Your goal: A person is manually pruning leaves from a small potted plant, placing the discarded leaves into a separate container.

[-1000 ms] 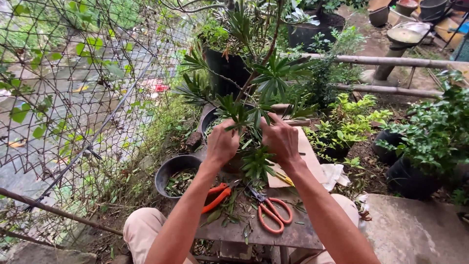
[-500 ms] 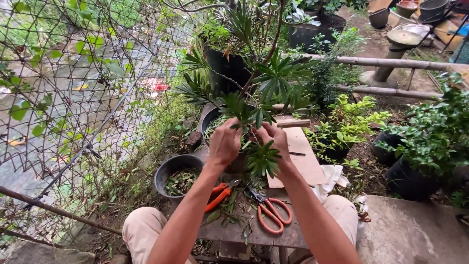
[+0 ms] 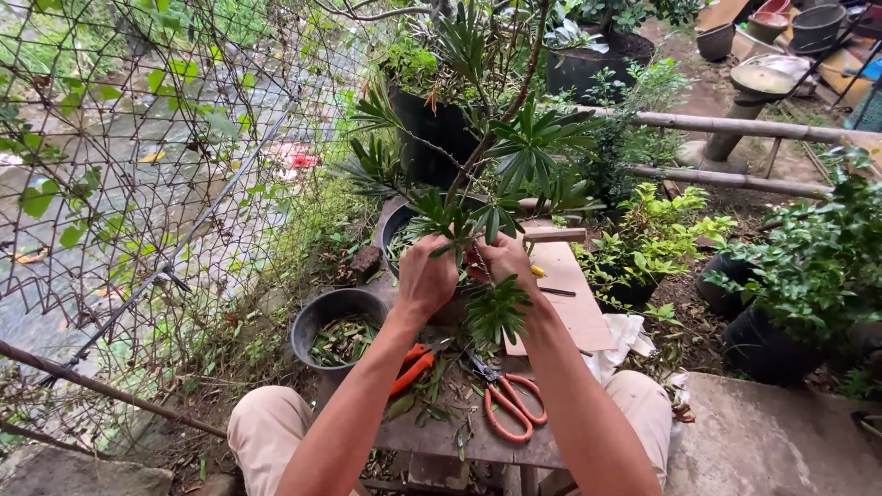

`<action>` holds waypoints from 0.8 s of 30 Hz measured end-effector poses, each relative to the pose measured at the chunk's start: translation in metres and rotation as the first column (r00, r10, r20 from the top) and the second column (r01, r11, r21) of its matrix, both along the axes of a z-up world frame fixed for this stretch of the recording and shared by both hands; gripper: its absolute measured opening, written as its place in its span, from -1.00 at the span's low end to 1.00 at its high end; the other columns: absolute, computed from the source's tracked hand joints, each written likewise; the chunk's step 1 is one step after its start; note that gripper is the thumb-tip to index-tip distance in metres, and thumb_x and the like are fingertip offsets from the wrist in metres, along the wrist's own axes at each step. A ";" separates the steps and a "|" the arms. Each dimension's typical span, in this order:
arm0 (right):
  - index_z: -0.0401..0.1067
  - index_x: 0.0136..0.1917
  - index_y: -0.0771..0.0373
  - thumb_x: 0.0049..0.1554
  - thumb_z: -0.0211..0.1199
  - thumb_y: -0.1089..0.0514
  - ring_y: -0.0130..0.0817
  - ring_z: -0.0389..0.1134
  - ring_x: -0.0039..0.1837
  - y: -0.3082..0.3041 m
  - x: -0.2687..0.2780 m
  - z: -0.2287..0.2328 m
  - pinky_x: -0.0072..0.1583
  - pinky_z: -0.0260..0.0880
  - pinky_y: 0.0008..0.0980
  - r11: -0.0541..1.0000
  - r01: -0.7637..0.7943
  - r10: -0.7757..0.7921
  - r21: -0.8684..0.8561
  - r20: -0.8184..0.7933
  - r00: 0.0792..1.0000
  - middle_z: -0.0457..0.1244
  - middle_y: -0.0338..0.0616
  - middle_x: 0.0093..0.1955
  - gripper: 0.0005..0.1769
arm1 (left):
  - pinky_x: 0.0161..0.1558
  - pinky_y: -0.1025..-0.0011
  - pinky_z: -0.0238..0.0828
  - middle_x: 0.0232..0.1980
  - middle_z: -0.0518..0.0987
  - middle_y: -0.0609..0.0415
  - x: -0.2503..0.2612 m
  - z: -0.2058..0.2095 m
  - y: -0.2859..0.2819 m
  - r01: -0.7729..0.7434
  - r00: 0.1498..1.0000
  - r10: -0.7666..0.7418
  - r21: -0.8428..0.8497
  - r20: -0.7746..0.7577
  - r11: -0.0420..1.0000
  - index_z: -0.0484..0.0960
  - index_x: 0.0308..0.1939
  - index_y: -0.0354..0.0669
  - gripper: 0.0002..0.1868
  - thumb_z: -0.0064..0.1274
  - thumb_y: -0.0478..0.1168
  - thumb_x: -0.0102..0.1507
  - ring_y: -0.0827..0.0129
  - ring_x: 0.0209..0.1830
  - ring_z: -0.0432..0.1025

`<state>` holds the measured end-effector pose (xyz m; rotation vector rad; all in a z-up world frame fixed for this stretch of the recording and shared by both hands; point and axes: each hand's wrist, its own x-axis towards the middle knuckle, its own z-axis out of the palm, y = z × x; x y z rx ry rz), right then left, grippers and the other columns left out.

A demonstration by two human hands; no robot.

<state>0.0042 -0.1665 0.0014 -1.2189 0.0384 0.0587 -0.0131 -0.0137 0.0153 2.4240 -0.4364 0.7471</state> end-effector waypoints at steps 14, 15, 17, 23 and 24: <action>0.49 0.16 0.30 0.20 0.32 0.18 -0.30 0.49 -0.11 0.019 -0.043 0.021 -0.09 0.54 -0.38 0.978 0.187 -0.192 0.093 0.048 0.980 0.43 0.02 -0.10 -0.72 | -0.17 -0.25 0.50 -0.27 0.55 -0.13 0.009 -0.011 -0.001 0.055 0.994 -0.073 -0.189 -0.087 0.980 0.57 -0.23 -0.13 -0.71 -0.21 -0.09 0.39 -0.28 -0.24 0.53; 0.51 0.20 0.30 0.19 0.32 0.20 -0.31 0.49 -0.15 0.017 -0.042 0.019 -0.14 0.54 -0.39 0.983 0.171 -0.175 0.064 0.065 0.982 0.43 0.02 -0.11 -0.69 | -0.17 -0.22 0.51 -0.30 0.55 -0.14 0.018 -0.022 -0.002 0.046 0.992 -0.071 -0.218 -0.106 0.975 0.56 -0.25 -0.14 -0.71 -0.24 -0.12 0.38 -0.24 -0.23 0.54; 0.50 0.21 0.31 0.19 0.32 0.21 -0.33 0.49 -0.15 0.017 -0.037 0.015 -0.13 0.53 -0.41 0.984 0.173 -0.175 0.033 0.069 0.982 0.44 -0.01 -0.10 -0.68 | -0.16 -0.22 0.51 -0.29 0.56 -0.14 0.018 -0.023 -0.002 0.049 0.991 -0.074 -0.219 -0.109 0.975 0.57 -0.24 -0.14 -0.72 -0.23 -0.12 0.37 -0.23 -0.22 0.54; 0.50 0.22 0.30 0.20 0.24 0.29 -0.28 0.47 -0.17 0.014 -0.038 0.019 -0.16 0.55 -0.34 0.982 0.170 -0.154 -0.088 0.165 0.974 0.43 0.00 -0.08 -0.70 | -0.15 -0.13 0.56 -0.27 0.60 -0.04 -0.004 0.009 -0.001 0.070 0.992 -0.090 -0.205 -0.092 0.976 0.59 -0.21 -0.10 -0.73 -0.23 -0.15 0.39 -0.05 -0.23 0.58; 0.50 0.20 0.30 0.19 0.23 0.33 -0.22 0.48 -0.21 0.013 -0.035 0.018 -0.20 0.58 -0.31 0.984 0.167 -0.153 -0.058 0.197 0.968 0.43 0.05 -0.11 -0.71 | -0.14 -0.09 0.58 -0.26 0.61 -0.03 -0.013 0.022 -0.002 0.096 0.992 -0.111 -0.206 -0.061 0.974 0.61 -0.18 -0.08 -0.73 -0.24 -0.18 0.41 0.00 -0.24 0.59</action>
